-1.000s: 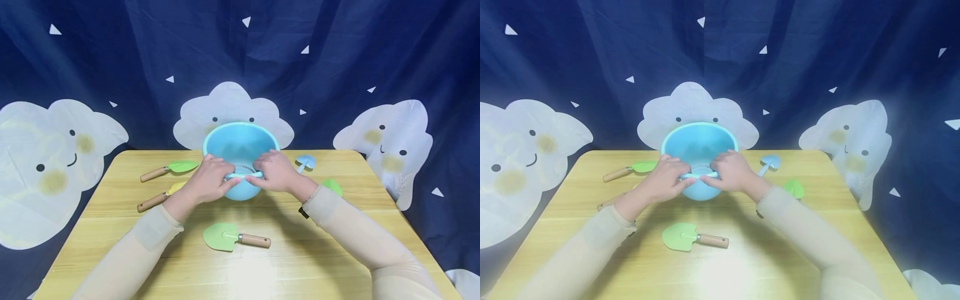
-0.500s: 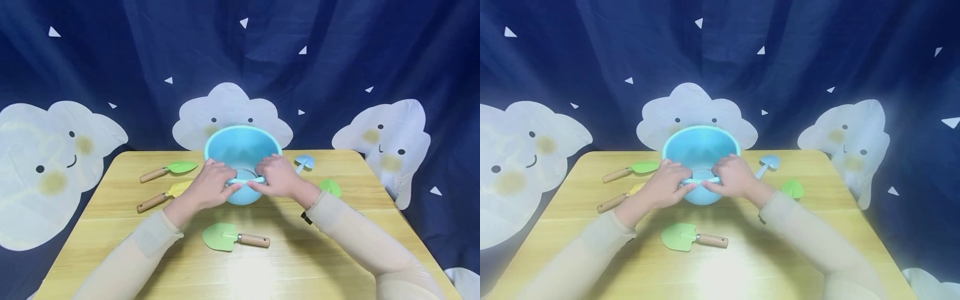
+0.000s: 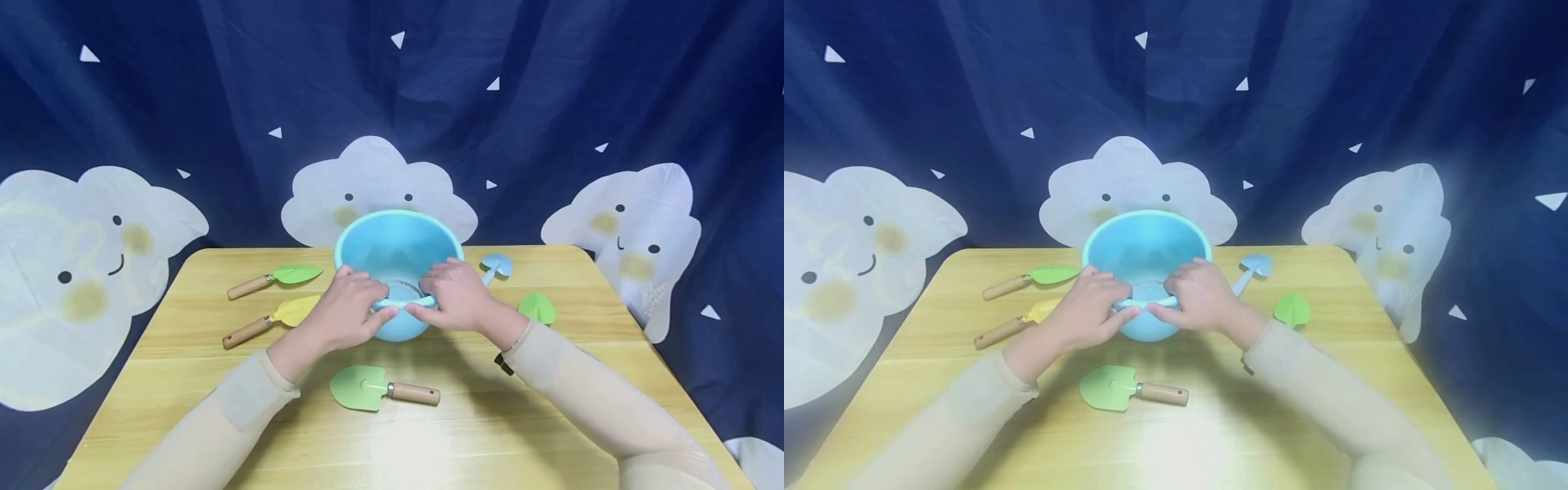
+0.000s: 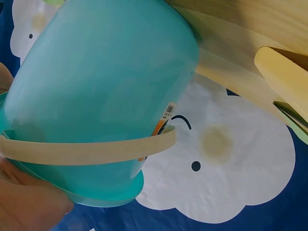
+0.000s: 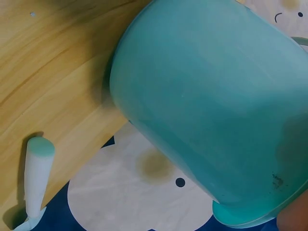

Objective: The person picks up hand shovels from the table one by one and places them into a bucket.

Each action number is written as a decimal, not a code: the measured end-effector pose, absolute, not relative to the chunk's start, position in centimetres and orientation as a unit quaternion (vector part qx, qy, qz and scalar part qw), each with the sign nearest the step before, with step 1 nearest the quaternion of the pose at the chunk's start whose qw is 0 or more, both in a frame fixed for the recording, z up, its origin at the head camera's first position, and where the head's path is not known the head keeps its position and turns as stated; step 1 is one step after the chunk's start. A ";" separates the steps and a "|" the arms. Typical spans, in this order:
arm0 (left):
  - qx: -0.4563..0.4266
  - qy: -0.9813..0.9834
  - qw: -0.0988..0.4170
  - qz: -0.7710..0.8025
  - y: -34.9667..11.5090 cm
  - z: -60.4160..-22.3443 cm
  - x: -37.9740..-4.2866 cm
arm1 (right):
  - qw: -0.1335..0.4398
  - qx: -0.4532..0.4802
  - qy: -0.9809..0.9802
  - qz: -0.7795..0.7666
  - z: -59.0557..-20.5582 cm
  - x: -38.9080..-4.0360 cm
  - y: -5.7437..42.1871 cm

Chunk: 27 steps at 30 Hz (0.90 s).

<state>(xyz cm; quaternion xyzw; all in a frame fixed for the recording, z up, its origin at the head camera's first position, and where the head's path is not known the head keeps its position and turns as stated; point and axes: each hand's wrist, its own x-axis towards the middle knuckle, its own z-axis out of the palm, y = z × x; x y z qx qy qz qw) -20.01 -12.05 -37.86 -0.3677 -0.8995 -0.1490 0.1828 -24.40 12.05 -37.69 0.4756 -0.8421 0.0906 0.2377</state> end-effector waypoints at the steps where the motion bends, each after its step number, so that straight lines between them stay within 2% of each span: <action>1: -0.369 -0.899 0.183 -0.150 -12.0 -37.8 -20.0 | 0.241 0.475 -0.842 0.091 -37.7 -24.3 12.1; 10: -0.364 -0.905 0.172 -0.140 -11.8 -37.7 -19.5 | 0.256 0.478 -0.835 0.089 -37.7 -23.9 12.2; 27: -0.371 -0.900 0.187 -0.132 -11.6 -37.9 -18.5 | 0.263 0.486 -0.827 0.103 -38.0 -23.1 12.4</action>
